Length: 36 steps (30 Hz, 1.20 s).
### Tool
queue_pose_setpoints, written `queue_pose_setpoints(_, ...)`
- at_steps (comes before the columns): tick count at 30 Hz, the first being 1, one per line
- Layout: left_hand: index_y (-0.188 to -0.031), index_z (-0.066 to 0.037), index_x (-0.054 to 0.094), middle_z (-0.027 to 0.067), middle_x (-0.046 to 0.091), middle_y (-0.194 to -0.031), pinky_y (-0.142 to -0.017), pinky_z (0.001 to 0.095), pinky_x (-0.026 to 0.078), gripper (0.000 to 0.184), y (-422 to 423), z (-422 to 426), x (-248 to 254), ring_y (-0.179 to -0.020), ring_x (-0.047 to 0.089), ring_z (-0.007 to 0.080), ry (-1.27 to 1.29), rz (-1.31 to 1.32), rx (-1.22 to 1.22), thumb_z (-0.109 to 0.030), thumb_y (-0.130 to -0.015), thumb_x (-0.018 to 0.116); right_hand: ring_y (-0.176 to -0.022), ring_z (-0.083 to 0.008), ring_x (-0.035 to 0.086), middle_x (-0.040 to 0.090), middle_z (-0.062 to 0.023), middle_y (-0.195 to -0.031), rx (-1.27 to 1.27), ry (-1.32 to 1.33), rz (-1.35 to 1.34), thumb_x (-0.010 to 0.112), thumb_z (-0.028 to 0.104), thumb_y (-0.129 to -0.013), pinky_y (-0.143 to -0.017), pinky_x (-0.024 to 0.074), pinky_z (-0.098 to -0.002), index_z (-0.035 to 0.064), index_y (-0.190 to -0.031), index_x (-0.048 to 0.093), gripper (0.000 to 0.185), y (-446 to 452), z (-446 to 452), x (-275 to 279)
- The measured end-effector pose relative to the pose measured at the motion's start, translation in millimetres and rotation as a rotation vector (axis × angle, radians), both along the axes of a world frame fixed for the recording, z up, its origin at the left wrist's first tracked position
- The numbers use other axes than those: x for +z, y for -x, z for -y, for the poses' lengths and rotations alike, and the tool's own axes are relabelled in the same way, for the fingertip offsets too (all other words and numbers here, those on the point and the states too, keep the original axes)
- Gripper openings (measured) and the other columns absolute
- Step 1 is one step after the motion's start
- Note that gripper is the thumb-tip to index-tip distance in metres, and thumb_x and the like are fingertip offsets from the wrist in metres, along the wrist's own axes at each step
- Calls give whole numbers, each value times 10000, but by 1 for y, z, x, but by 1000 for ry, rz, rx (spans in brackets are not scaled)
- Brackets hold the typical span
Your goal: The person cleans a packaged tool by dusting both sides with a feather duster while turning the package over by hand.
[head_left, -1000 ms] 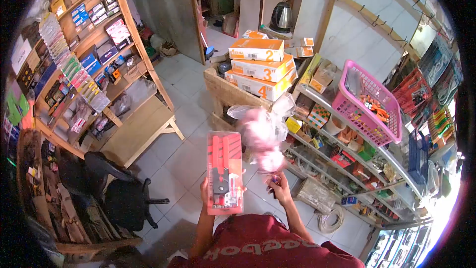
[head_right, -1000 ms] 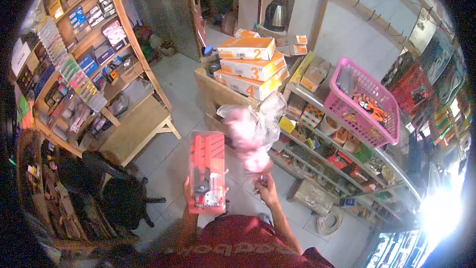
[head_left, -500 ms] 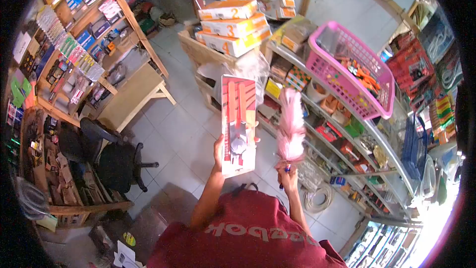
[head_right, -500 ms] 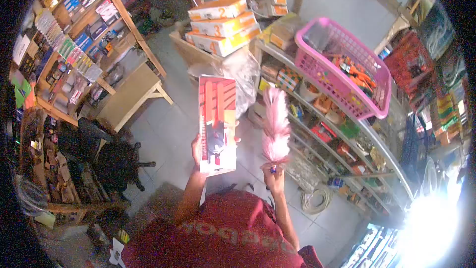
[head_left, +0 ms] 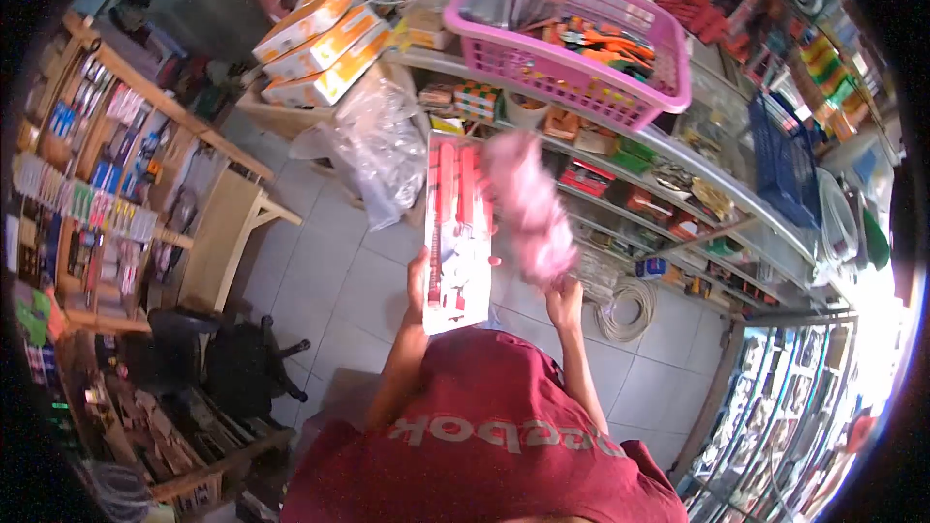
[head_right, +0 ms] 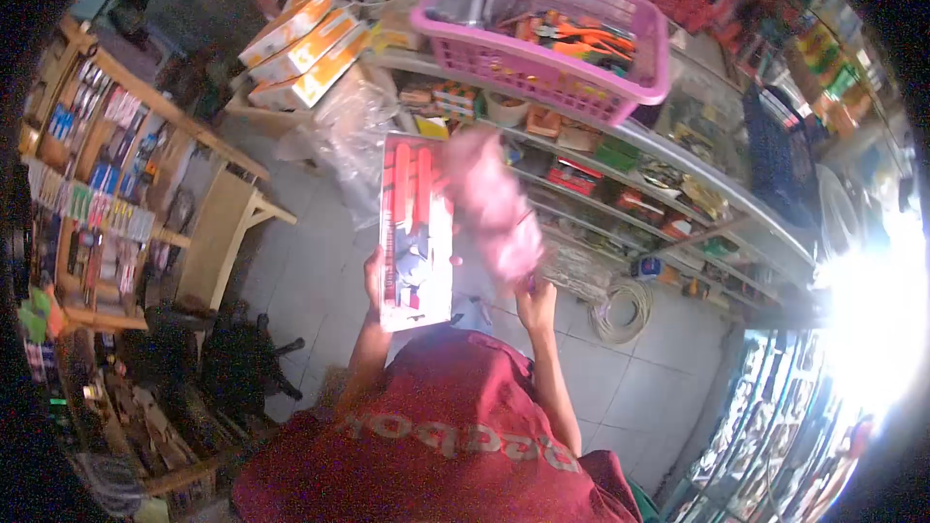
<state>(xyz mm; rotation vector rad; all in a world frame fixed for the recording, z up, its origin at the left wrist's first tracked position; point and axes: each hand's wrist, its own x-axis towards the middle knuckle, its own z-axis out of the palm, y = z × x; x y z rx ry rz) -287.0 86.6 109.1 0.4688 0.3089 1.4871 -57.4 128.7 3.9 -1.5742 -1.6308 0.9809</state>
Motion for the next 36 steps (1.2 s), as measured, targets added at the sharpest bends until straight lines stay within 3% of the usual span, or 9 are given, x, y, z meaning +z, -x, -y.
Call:
queue_pose_setpoints(4,-1359,-22,349,267,471,-1277,-875,486,482,709,4,-9,-57,-1064,561,356,23,206,-77,-521,-864,443,-712,-377,631,609,-232,-735,-47,-527,-183,559,106,-767,-646,478,-394,-14,-952,628,231,-5,-7,-1)
queue_pose_setpoints(6,-1362,-14,343,216,522,-1236,-821,401,517,658,5,-25,-69,-1053,574,297,-228,246,-276,-476,-902,434,-750,-380,645,632,-235,-766,74,-279,-17,584,103,-763,-658,480,-412,-34,-867,646,183,-15,-4,7)
queue_pose_setpoints(8,-1365,-10,334,203,523,-1227,-865,446,501,690,-3,-14,-5,-1055,573,318,57,-37,-211,-479,-876,466,-700,-393,623,608,-235,-731,-128,-131,-3,589,102,-755,-626,472,-418,-24,-821,637,150,-7,-11,2)
queue_pose_setpoints(15,-1392,-18,301,153,462,-1328,-889,393,490,642,1,10,-7,-1132,523,258,105,-53,-2,-450,-928,408,-579,-420,543,526,-235,-611,142,-530,-101,600,140,-766,-540,435,-421,-29,-711,560,182,10,-21,-11)
queue_pose_setpoints(17,-1394,-18,294,159,443,-1342,-911,395,476,624,-2,9,12,-1135,523,236,29,-152,65,-433,-938,385,-586,-426,542,537,-236,-634,47,-239,-42,592,136,-768,-538,438,-424,-24,-736,570,164,13,-15,-5)
queue_pose_setpoints(21,-1391,-33,286,186,438,-1327,-933,475,464,687,5,23,3,-1173,494,337,145,-361,297,-453,-880,472,-601,-411,574,567,-226,-647,152,-397,-33,569,87,-769,-519,445,-422,3,-749,591,89,20,-3,16)
queue_pose_setpoints(28,-1394,-38,291,111,492,-1275,-885,339,484,597,32,32,-17,-1055,551,192,-13,-91,65,-414,-945,408,-552,-399,543,545,-195,-614,77,-319,3,584,64,-717,-516,438,-428,26,-735,606,47,33,19,12)
queue_pose_setpoints(30,-1409,-42,255,101,523,-1190,-831,327,486,596,16,32,7,-950,559,159,40,-491,315,-382,-944,408,-558,-400,545,541,-198,-606,126,-252,-23,581,51,-679,-514,433,-433,16,-696,590,39,33,22,29)
queue_pose_setpoints(36,-1421,-49,217,118,479,-1234,-928,359,415,780,22,37,19,-1023,516,202,155,-499,162,-484,-852,526,-575,-371,563,579,-191,-643,194,-388,-264,577,55,-657,-535,450,-409,17,-724,611,84,38,30,22)
